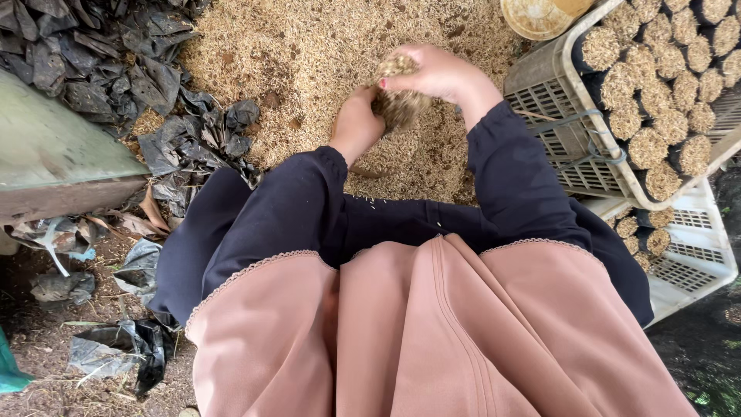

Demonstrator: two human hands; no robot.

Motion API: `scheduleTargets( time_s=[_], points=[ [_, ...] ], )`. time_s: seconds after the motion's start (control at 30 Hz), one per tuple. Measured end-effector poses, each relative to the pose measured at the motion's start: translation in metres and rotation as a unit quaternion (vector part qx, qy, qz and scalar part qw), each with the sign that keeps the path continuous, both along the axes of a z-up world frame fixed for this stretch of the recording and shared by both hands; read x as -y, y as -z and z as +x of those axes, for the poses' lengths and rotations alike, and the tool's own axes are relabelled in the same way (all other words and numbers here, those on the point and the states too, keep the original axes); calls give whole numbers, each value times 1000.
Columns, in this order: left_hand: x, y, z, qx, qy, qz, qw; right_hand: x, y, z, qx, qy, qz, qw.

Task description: The person scoops loose substrate from a large pile and packs it into small black nursery pots. They then place the filled pots into white plastic crates nearby.

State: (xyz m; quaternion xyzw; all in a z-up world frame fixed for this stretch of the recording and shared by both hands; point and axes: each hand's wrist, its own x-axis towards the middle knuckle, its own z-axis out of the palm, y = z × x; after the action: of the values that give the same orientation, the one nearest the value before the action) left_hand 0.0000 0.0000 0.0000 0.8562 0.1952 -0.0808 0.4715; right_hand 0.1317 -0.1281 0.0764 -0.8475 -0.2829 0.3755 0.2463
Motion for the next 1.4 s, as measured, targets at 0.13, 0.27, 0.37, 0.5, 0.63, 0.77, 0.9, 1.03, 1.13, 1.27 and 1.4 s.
scheduleTargets(
  time_s=[0.13, 0.27, 0.37, 0.5, 0.63, 0.77, 0.9, 1.03, 1.13, 1.27, 1.4],
  points=[
    [-4, 25, 2, 17, 14, 23, 1000, 7, 5, -12, 96, -25, -46, 994],
    [-5, 58, 4, 154, 27, 66, 985, 8, 41, -9, 177, -116, 76, 974],
    [-5, 55, 2, 143, 58, 78, 985, 4, 66, -7, 138, -137, 67, 979],
    [5, 31, -3, 113, 118, 95, 982, 1, 100, -10, 149, -79, 31, 985],
    [8, 4, -11, 170, 24, 99, 980, -2, 117, -9, 216, -1, 28, 976],
    [3, 8, -8, 11, -152, -35, 988, -2, 98, -13, 137, 101, 11, 985],
    [-11, 43, 3, -61, -183, -50, 980, -1, 76, -24, -22, 171, 40, 984],
    [-14, 45, -1, -4, -108, 31, 994, 1, 80, -28, 78, 59, -67, 993],
    [-7, 34, -3, 29, -88, 89, 992, 6, 94, -26, 245, -39, -71, 966],
    [-9, 27, 9, 86, -94, 164, 978, 10, 96, -17, 225, -20, -54, 973],
    [-10, 26, 4, 46, -143, 44, 988, 8, 87, -16, 23, 95, -16, 995]
  ],
)
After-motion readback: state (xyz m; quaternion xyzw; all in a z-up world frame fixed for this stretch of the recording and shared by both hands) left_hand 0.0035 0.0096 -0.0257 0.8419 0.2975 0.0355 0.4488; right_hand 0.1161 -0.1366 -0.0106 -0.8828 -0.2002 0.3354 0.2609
